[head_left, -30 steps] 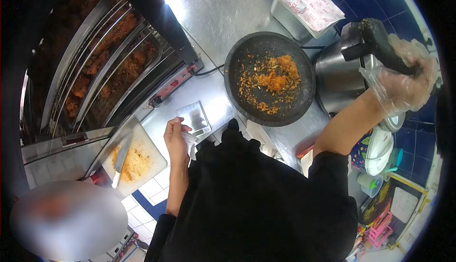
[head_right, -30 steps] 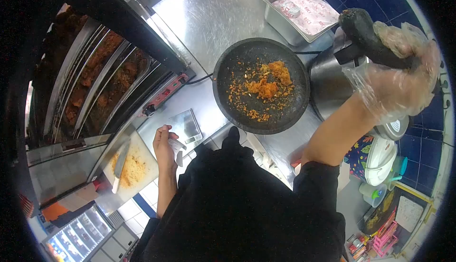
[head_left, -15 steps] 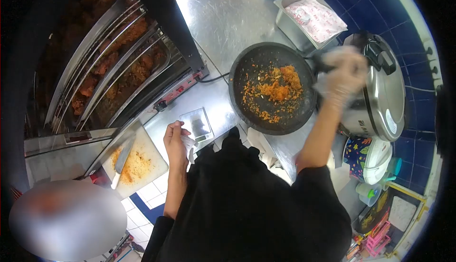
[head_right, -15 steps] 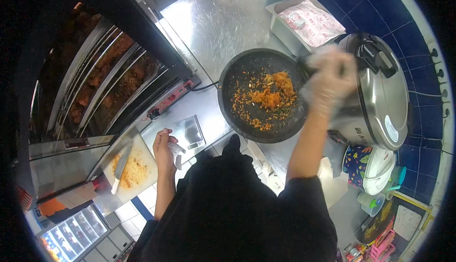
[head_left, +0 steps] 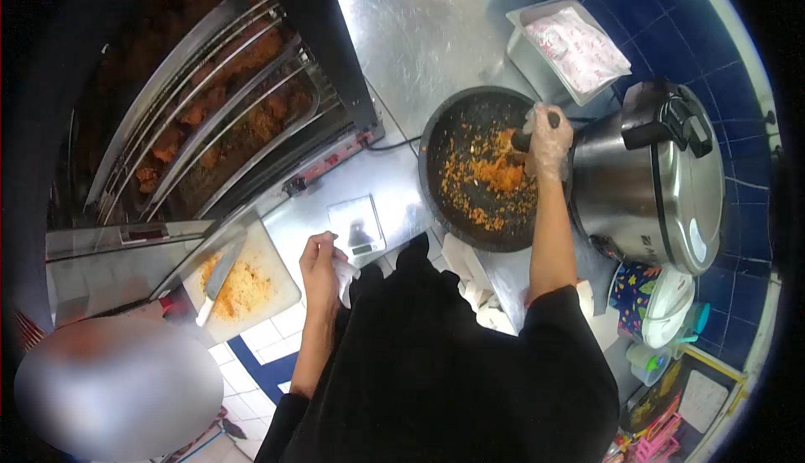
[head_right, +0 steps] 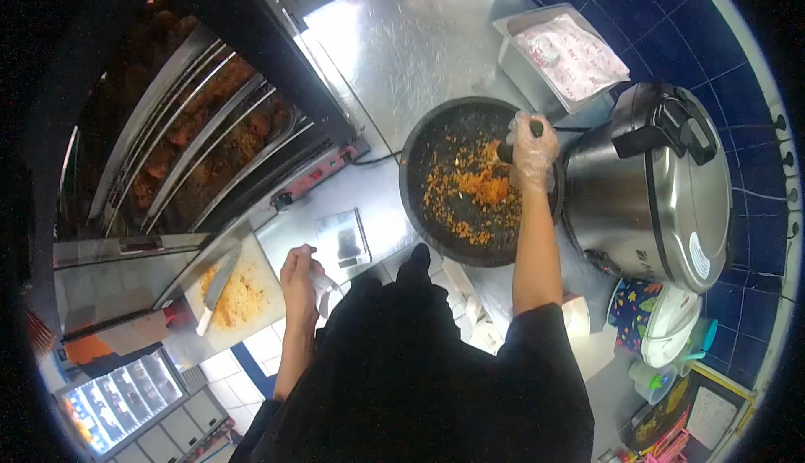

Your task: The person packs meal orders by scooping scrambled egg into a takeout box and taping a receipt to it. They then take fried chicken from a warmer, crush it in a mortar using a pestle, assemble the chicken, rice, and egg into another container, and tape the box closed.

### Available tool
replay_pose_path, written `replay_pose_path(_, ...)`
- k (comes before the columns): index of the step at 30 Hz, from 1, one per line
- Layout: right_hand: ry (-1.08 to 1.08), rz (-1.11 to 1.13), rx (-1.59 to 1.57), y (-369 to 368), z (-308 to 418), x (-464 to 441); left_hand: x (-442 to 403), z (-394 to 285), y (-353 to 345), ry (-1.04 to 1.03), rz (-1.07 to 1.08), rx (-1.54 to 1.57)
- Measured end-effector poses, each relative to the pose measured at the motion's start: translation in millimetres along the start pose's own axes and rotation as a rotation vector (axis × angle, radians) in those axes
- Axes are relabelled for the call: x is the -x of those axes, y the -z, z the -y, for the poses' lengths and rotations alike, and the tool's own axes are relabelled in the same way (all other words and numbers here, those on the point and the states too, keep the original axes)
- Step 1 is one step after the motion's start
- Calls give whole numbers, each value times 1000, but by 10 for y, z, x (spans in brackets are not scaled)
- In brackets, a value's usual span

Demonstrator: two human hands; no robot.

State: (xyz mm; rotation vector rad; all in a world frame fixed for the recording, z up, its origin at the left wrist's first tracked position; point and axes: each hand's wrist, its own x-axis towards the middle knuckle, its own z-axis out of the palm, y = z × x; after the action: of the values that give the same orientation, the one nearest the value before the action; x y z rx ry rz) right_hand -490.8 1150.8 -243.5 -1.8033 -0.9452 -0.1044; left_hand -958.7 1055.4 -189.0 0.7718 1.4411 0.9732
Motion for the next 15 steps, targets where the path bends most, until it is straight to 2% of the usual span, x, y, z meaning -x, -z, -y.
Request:
replay_pose_path(1, -5, 6, 5, 102, 243, 15, 13, 2, 15, 9, -1, -3)
replay_pose_path(3, -124, 72, -271, 298, 738, -110, 7, 12, -12, 57, 17, 77)
replay_pose_path(5, -140, 14, -232, 319, 837, -171, 33, 13, -69, 84, 4, 51)
replay_pose_path(7, -151, -8, -513, 237, 985, -165, 14, -4, -138, 88, 34, -8)
replay_pose_path(8, -220, 154, -320, 175, 939, -73, 10, 4, -186, 50, 37, -36)
replay_pose_path(9, -34, 155, -9, -152, 199, 52, 63, 37, -154, 53, 51, -49)
replay_pose_path(11, -101, 193, -92, -199, 0, -22, -15, 63, -197, 8, 95, -54)
replay_pose_path(13, -298, 256, -219, 18, 392, -50, 66, -27, -178, 64, 103, 18)
replay_pose_path(15, -217, 182, -296, 339, 781, -157, 60, -6, -151, 75, 59, 38)
